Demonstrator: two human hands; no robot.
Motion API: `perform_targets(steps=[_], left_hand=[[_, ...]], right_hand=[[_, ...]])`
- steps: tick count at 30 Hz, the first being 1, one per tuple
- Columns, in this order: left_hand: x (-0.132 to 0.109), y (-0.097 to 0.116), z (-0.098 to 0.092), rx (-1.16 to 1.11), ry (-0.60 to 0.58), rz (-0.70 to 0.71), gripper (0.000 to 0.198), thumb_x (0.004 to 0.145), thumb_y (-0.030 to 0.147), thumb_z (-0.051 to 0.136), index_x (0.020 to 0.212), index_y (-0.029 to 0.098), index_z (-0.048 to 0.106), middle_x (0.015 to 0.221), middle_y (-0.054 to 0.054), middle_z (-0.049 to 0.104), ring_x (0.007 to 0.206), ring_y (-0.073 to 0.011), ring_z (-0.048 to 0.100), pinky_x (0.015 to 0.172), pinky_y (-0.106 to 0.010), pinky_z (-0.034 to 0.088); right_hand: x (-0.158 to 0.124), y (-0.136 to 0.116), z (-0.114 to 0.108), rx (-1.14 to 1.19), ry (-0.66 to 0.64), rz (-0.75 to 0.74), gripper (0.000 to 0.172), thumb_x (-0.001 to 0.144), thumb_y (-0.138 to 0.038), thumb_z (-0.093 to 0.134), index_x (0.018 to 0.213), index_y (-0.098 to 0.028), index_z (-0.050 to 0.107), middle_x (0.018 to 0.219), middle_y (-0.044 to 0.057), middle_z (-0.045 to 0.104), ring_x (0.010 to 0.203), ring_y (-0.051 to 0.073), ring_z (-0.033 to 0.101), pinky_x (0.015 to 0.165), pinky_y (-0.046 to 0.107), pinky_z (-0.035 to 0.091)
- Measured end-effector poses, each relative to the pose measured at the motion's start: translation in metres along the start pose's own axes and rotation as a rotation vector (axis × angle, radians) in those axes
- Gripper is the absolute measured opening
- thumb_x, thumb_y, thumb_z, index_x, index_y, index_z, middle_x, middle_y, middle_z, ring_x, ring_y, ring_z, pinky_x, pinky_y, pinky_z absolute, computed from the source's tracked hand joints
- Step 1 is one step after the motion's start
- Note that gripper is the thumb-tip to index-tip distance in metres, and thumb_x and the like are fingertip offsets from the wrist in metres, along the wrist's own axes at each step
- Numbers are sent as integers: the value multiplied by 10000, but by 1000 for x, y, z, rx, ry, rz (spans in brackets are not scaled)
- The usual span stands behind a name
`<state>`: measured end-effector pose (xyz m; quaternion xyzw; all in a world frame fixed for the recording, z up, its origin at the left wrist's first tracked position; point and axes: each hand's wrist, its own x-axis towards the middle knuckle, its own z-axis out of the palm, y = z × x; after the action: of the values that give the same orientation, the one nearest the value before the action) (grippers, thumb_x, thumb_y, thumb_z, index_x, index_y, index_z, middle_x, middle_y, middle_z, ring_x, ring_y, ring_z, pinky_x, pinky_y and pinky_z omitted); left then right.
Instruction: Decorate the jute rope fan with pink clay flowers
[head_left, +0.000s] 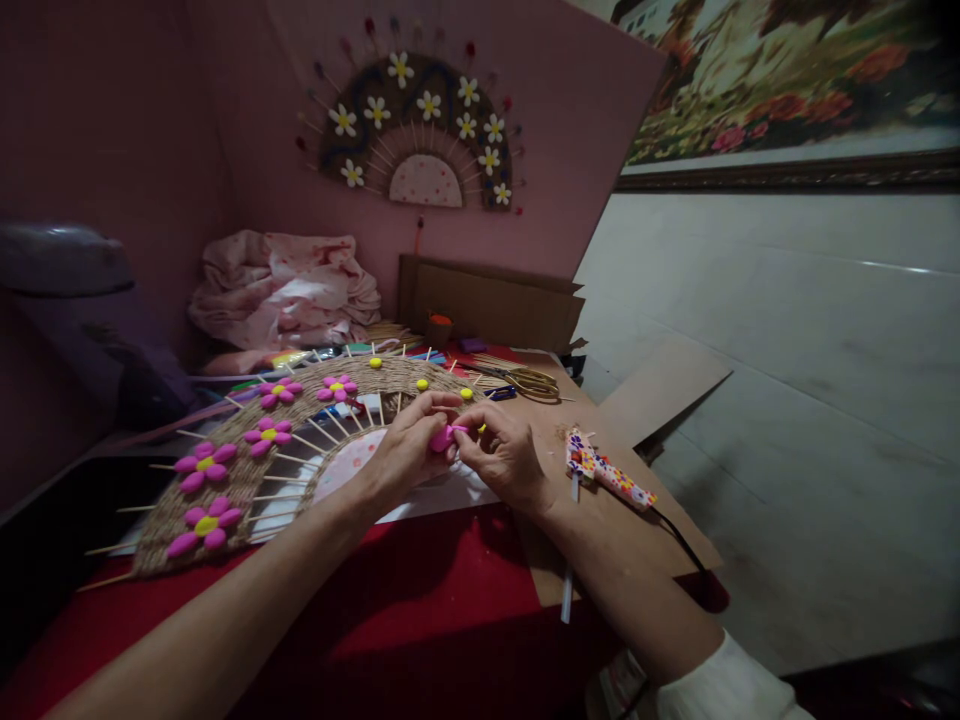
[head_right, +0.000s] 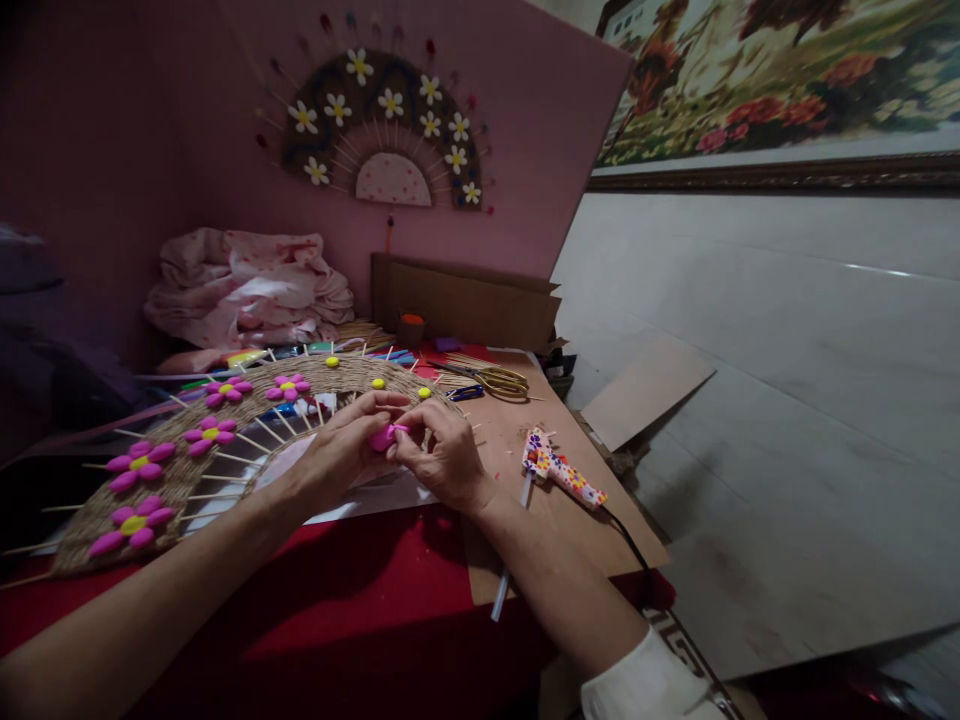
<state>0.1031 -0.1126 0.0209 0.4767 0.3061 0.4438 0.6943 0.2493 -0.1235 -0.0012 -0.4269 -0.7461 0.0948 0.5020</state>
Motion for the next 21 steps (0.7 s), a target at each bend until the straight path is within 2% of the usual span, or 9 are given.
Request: perform_targets(steps=[3, 8, 12, 16, 21], left_hand=[[0, 0, -2, -32, -16, 9, 307, 706, 177, 533, 1012, 195, 562, 727, 2, 548, 553, -91, 509, 508, -207, 419], [-2, 5, -2, -98, -16, -51, 296, 735, 155, 515, 1026, 203, 535, 699, 8, 536, 516, -80, 482, 503, -212, 421], [-3, 7, -2, -147, -27, -61, 288, 743, 139, 514, 1025, 194, 531, 709, 2, 543, 509, -79, 502, 514, -224, 442], [-1, 7, -1, -154, -12, -99, 273, 736, 114, 526, 1003, 171, 543, 724, -16, 558, 515, -77, 527, 509, -208, 445], [-1, 8, 1, -157, 1, -137, 263, 728, 93, 543, 984, 150, 565, 696, -23, 560, 505, -59, 500, 458, -155, 400]], right_hand=[[1, 1, -2, 46, 19, 21, 107, 823, -270, 577, 806, -178, 631, 745, 26, 612, 647, 122, 538, 547, 237, 431], [3, 3, -6, 128, -38, -65, 127, 854, -270, 574, 900, -200, 669, 854, 51, 633, 831, 164, 589, 706, 294, 480], [3, 4, -6, 136, -28, -93, 235, 825, -275, 616, 1055, -233, 639, 863, 40, 609, 765, 147, 570, 640, 269, 479], [2, 2, -7, 137, -57, -141, 172, 819, -264, 623, 986, -248, 660, 907, 46, 602, 844, 161, 581, 699, 284, 492], [1, 0, -9, 91, -72, -192, 183, 837, -231, 592, 1011, -248, 644, 921, 52, 596, 855, 162, 588, 731, 300, 498]])
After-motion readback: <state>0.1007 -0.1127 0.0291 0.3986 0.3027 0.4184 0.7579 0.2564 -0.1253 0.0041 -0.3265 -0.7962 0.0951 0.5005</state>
